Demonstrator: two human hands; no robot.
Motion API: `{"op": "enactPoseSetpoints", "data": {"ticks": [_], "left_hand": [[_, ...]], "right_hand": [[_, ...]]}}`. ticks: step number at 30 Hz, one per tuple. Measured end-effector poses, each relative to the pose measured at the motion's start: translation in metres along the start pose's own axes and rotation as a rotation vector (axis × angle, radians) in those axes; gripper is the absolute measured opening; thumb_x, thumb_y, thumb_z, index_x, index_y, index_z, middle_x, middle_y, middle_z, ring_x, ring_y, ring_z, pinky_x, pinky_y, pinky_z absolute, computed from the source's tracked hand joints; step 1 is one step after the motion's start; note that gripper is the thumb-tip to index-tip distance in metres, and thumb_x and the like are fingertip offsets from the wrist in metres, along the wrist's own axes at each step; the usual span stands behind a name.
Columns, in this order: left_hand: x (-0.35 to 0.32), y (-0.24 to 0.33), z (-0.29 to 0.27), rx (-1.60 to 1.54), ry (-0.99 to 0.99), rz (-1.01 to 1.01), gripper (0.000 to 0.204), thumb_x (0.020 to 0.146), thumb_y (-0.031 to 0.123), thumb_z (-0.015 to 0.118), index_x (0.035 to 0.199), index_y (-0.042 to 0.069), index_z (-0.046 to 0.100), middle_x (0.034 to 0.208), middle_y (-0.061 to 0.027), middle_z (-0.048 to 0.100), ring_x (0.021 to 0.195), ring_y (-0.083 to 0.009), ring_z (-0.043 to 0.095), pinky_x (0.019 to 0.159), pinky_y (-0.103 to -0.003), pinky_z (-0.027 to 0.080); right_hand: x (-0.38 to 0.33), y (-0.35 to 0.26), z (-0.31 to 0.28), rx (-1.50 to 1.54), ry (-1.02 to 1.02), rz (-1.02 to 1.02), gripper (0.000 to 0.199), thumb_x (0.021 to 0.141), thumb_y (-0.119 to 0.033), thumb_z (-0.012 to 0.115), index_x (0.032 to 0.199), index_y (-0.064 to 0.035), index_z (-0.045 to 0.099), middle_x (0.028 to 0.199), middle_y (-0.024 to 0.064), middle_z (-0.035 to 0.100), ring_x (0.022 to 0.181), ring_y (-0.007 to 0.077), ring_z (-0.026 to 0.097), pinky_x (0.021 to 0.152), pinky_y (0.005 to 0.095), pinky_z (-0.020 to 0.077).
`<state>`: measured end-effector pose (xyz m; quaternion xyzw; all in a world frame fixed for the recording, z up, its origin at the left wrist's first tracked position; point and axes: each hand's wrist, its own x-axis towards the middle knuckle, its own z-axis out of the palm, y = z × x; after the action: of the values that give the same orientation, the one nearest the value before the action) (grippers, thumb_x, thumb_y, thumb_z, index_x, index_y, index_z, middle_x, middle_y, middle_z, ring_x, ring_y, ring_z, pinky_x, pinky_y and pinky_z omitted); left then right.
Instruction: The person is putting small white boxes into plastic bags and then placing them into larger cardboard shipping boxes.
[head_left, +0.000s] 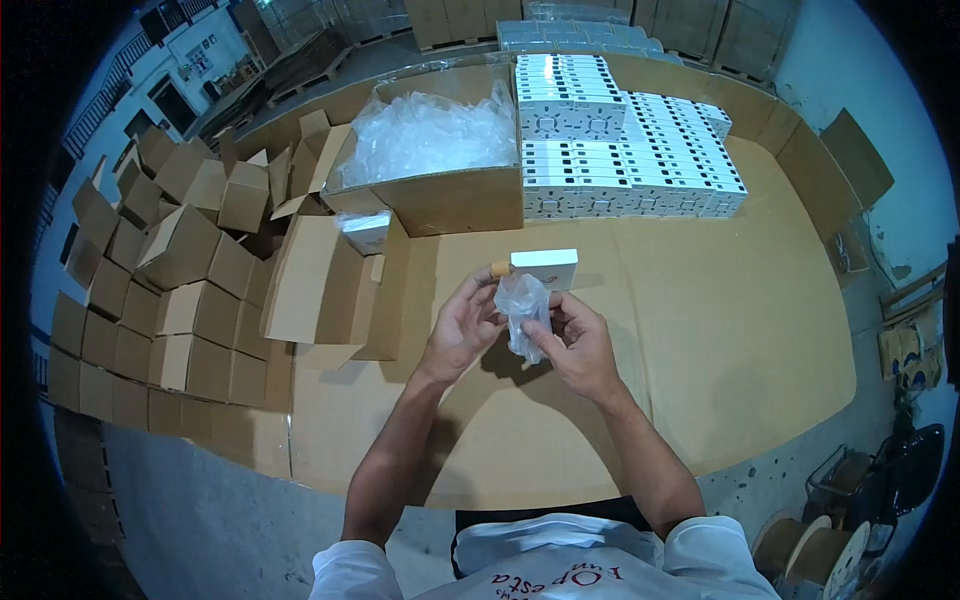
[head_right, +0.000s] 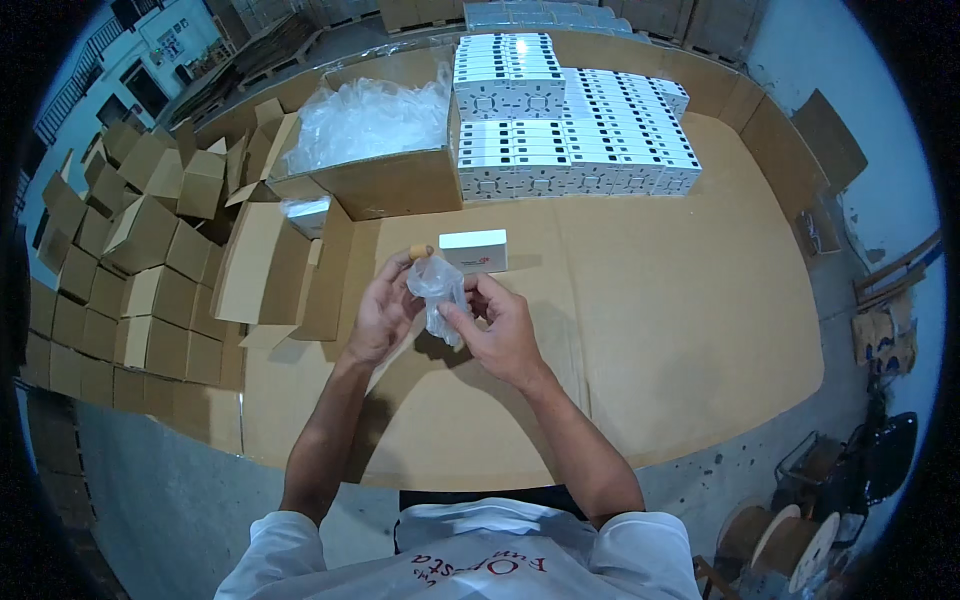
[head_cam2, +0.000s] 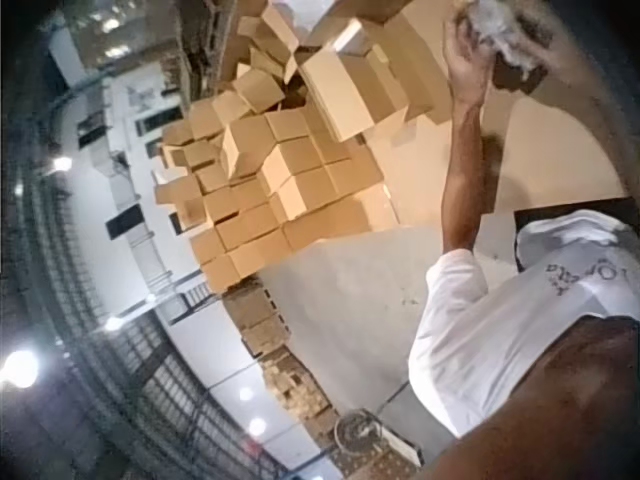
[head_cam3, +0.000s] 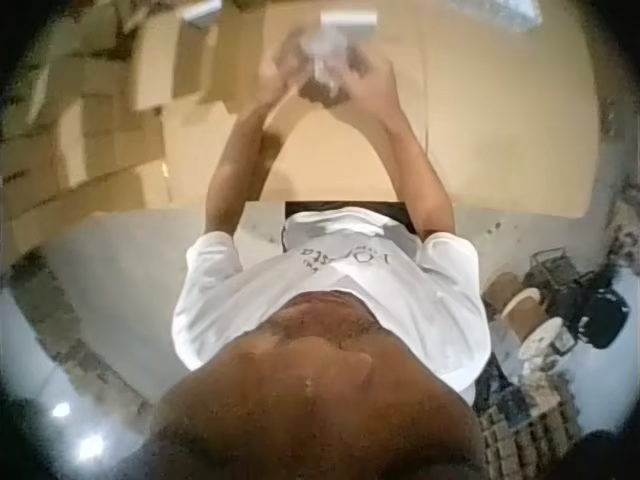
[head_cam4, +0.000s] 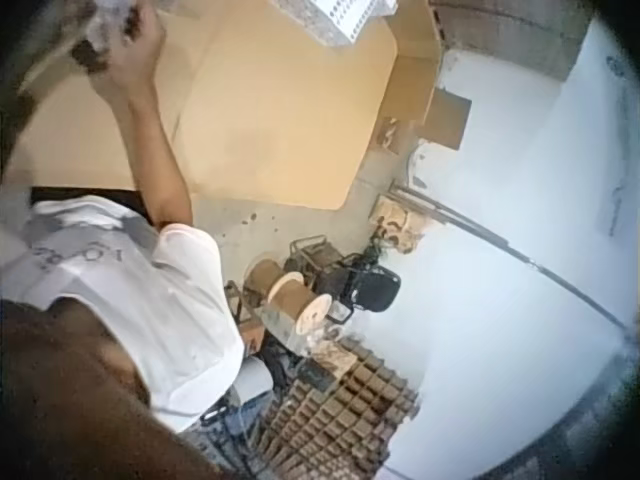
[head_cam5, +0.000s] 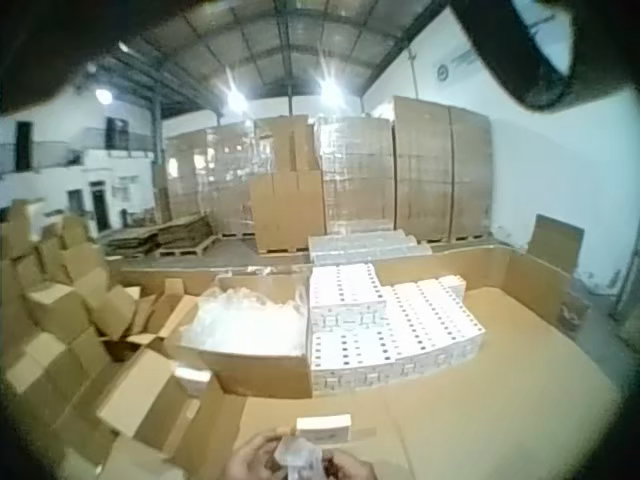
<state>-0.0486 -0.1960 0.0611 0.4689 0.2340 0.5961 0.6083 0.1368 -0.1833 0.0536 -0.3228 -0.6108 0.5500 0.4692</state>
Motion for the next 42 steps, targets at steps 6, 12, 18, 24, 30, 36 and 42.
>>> {"op": "enactPoseSetpoints", "data": {"ticks": [6, 12, 18, 24, 30, 36, 42], "left_hand": [[-0.009, -0.014, -0.050, 0.072, 0.129, -0.100, 0.053, 0.089, -0.001, 0.068, 0.136, 0.001, 0.044, 0.120, -0.0119, 0.060, 0.111, -0.0174, 0.060, 0.098, -0.032, 0.049], [-0.012, 0.011, -0.071, 0.146, 0.206, -0.112, 0.050, 0.088, -0.004, 0.069, 0.133, 0.001, 0.045, 0.105, -0.0077, 0.062, 0.098, -0.0143, 0.062, 0.086, -0.027, 0.053], [-0.010, 0.016, -0.063, 0.316, 0.226, -0.136, 0.049, 0.085, -0.006, 0.071, 0.128, 0.002, 0.049, 0.105, -0.0068, 0.061, 0.094, -0.0114, 0.061, 0.080, -0.025, 0.054], [-0.009, 0.005, -0.054, 0.314, 0.075, -0.140, 0.045, 0.084, -0.007, 0.071, 0.125, 0.000, 0.053, 0.106, -0.0052, 0.059, 0.097, -0.0107, 0.060, 0.086, -0.025, 0.053], [-0.009, -0.001, -0.070, 0.429, 0.045, -0.247, 0.039, 0.088, -0.006, 0.067, 0.125, -0.003, 0.054, 0.115, -0.0078, 0.059, 0.102, -0.0107, 0.060, 0.088, -0.024, 0.051], [-0.011, 0.001, -0.077, 0.529, -0.117, -0.269, 0.042, 0.086, -0.003, 0.069, 0.126, -0.003, 0.056, 0.112, -0.0069, 0.063, 0.101, -0.0101, 0.059, 0.084, -0.024, 0.049], [-0.011, 0.000, -0.073, 0.555, -0.108, -0.281, 0.040, 0.084, 0.007, 0.075, 0.121, -0.003, 0.061, 0.117, -0.0089, 0.064, 0.098, -0.0120, 0.060, 0.086, -0.029, 0.050]], "right_hand": [[0.016, 0.016, 0.017, 0.176, 0.003, 0.151, 0.012, 0.094, -0.001, 0.062, 0.105, 0.0020, 0.059, 0.082, 0.0005, 0.066, 0.078, 0.0038, 0.059, 0.067, 0.0229, 0.0485], [0.022, 0.035, 0.008, 0.086, 0.058, 0.098, 0.013, 0.095, 0.001, 0.058, 0.109, 0.0008, 0.059, 0.079, -0.0018, 0.062, 0.071, 0.0027, 0.055, 0.065, 0.0203, 0.0450], [0.031, 0.013, 0.001, -0.173, 0.233, -0.289, 0.037, 0.082, -0.003, 0.068, 0.117, -0.0022, 0.059, 0.101, 0.0090, 0.065, 0.087, 0.0143, 0.060, 0.073, 0.0285, 0.0487], [0.029, 0.004, -0.012, -0.490, -0.099, -0.401, 0.035, 0.069, -0.006, 0.077, 0.103, -0.0056, 0.068, 0.124, 0.0128, 0.055, 0.112, 0.0269, 0.057, 0.091, 0.0369, 0.0480], [0.026, 0.018, -0.021, -0.369, -0.239, -0.275, 0.016, 0.074, -0.004, 0.075, 0.086, -0.0023, 0.065, 0.121, 0.0104, 0.057, 0.112, 0.0252, 0.058, 0.093, 0.0383, 0.0471], [0.027, 0.034, -0.016, -0.113, -0.261, -0.229, 0.008, 0.081, -0.002, 0.072, 0.085, -0.0046, 0.065, 0.098, 0.0052, 0.067, 0.086, 0.0149, 0.058, 0.079, 0.0306, 0.0451], [0.024, 0.042, -0.019, -0.091, -0.261, -0.118, 0.007, 0.088, -0.004, 0.069, 0.086, -0.0015, 0.063, 0.088, 0.0065, 0.064, 0.084, 0.0156, 0.055, 0.080, 0.0311, 0.0426]]}}
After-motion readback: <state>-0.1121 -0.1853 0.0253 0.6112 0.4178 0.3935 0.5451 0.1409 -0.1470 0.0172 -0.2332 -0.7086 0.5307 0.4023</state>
